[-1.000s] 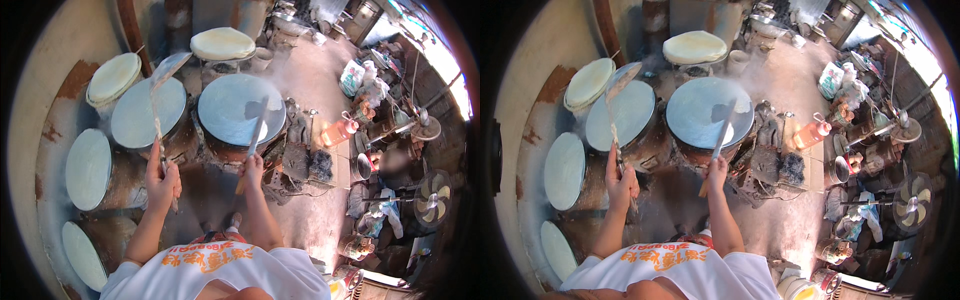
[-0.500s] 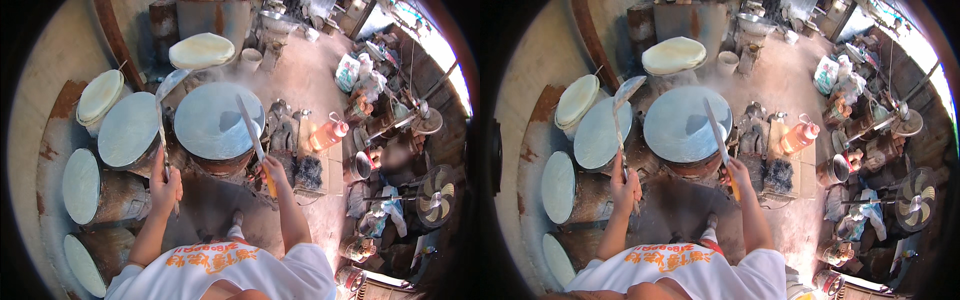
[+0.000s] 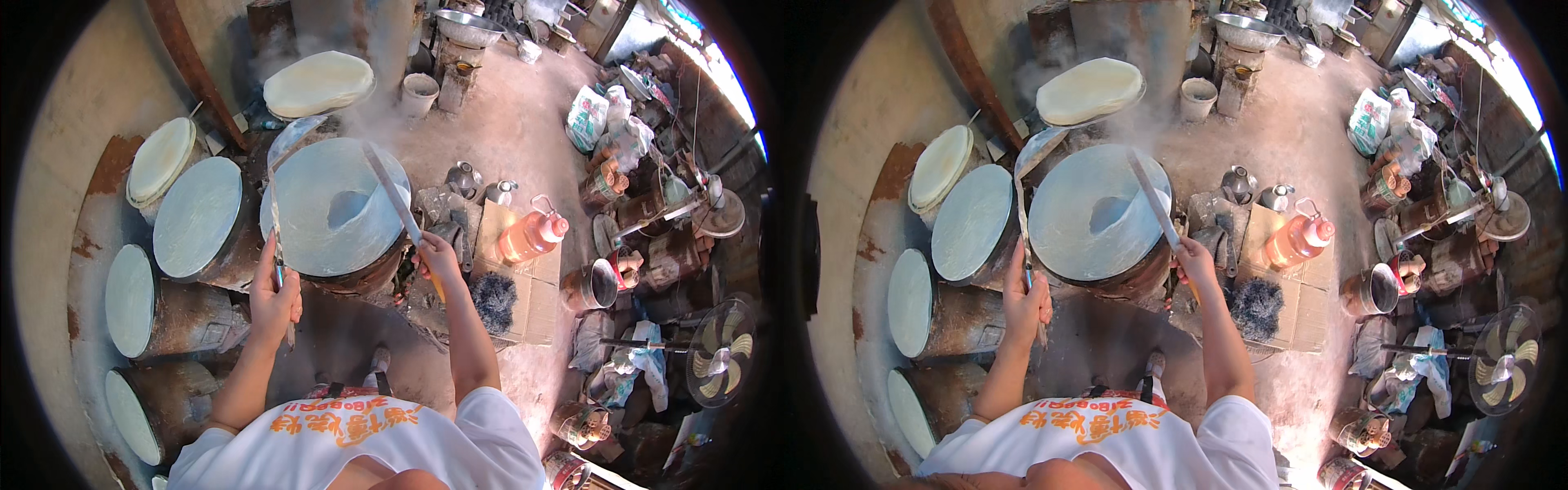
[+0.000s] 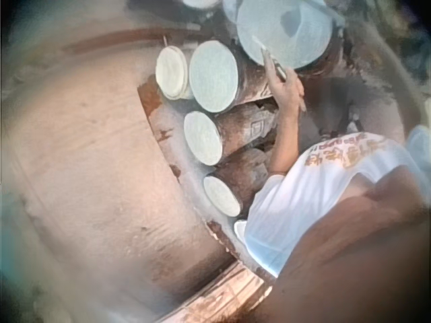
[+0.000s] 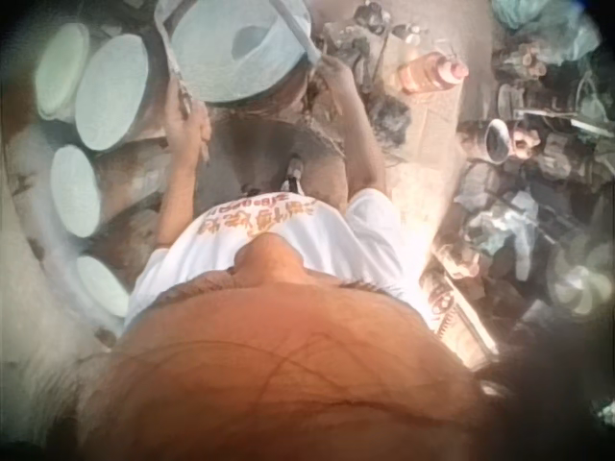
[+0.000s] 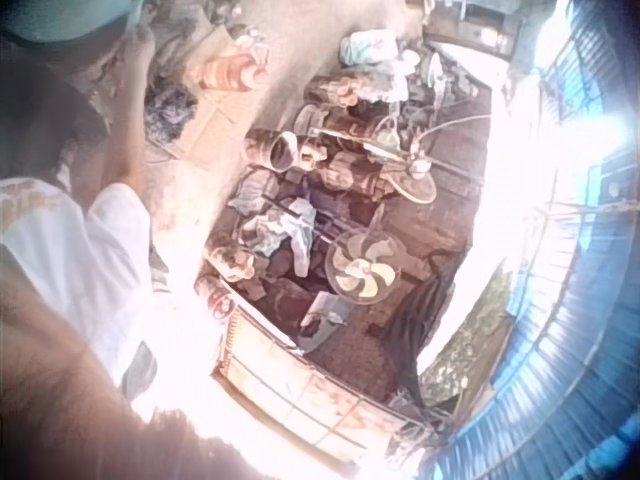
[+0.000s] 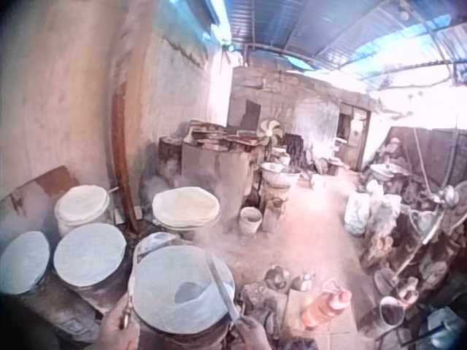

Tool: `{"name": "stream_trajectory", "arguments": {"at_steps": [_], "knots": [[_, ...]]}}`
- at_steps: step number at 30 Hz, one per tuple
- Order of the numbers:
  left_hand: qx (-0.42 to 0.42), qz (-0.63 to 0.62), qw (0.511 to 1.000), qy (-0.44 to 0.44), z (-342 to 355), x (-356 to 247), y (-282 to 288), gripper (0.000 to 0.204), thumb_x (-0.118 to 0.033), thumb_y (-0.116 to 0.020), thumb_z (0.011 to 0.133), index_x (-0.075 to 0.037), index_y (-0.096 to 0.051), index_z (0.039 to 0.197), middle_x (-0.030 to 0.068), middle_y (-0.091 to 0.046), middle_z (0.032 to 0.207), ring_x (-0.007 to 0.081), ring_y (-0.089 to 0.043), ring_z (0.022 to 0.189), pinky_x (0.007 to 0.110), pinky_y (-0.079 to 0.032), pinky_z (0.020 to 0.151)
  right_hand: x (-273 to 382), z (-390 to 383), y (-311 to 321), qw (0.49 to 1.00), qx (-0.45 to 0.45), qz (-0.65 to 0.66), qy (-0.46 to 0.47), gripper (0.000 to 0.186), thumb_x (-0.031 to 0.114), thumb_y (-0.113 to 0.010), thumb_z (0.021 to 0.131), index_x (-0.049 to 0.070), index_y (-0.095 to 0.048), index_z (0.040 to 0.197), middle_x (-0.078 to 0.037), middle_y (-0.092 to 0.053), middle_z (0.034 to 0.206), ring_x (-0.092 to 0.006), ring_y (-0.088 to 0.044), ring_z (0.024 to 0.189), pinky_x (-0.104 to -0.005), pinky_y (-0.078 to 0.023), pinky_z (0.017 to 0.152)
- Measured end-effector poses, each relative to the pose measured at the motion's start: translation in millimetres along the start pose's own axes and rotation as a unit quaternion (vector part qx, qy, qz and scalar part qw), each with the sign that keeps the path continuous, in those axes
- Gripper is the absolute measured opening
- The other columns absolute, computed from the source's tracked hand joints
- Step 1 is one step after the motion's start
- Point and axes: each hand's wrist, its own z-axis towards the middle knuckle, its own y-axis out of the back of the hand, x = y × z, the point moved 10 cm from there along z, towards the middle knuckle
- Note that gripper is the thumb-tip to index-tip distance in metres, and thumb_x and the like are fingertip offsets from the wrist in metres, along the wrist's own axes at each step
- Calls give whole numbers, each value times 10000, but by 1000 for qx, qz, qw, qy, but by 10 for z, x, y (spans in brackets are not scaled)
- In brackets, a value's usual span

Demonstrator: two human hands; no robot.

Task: The person spreads batter onto multiple circular hot plates using a ladle and a wooden stick, then peels off the thin cooked flatbreads by hand.

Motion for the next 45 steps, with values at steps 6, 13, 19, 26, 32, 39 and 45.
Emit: {"name": "stream_trajectory", "arguments": {"at_steps": [6, 13, 19, 26, 32, 39, 45], "knots": [[-40, 56, 998, -3, 53, 56, 177, 636, 20, -470, 902, -125, -242, 1478, -36, -420, 598, 26, -364, 381, 196, -344, 346, -365, -502, 38, 990, 69, -99, -74, 291, 112, -472, 953, 55, -537, 1231, -45, -619, 681, -84, -513, 437, -233, -373, 343], [-9, 33, 999, 6, 140, -2, -98, 640, 20, -466, 904, -128, -233, 1481, -31, -430, 627, 29, -377, 386, 197, -344, 343, 631, 877, -68, 937, -10, -300, 179, 320, 129, -545, 902, 104, -599, 1216, -104, -598, 756, -219, -598, 630, -340, -485, 573], [31, 40, 998, 44, 425, 63, -11, 623, -19, -457, 919, -144, -230, 1485, -33, -407, 596, 41, -360, 391, 207, -327, 351, 280, -170, 17, 898, -128, -399, 138, 384, 105, -527, 892, 220, -578, 1255, -175, -549, 985, -338, -608, 883, -417, -496, 765], [52, -122, 985, 114, 458, -45, -237, 697, 0, -461, 868, -194, -216, 1491, -21, -382, 569, 56, -361, 384, 217, -336, 355, 436, -220, 14, 892, -163, -378, 189, 339, 117, -547, 897, 166, -590, 1230, -154, -558, 972, -324, -621, 812, -397, -512, 713], [46, -173, 974, 136, 367, 57, -69, 693, -30, -472, 879, -226, -213, 1492, -30, -376, 603, 39, -350, 407, 201, -333, 363, 222, -523, -570, 854, -80, -488, 160, 342, 120, -503, 912, 190, -580, 1238, -169, -541, 956, -350, -619, 806, -430, -515, 719], [3, -254, 948, 190, 109, 191, 7, 677, -22, -453, 890, -245, -220, 1485, -47, -376, 604, 18, -342, 394, 180, -323, 349, 395, -202, -355, 823, -82, -510, 235, 323, 183, -510, 918, 157, -567, 1235, -171, -551, 950, -374, -619, 813, -432, -504, 720], [-86, -390, 889, 223, -19, 512, -86, 618, -44, -445, 924, -316, -274, 1452, -46, -389, 631, 14, -363, 420, 171, -332, 364, 683, 168, -429, 804, 25, -547, 229, 310, 209, -496, 921, 181, -580, 1218, -146, -545, 958, -325, -618, 854, -416, -511, 706]]}}
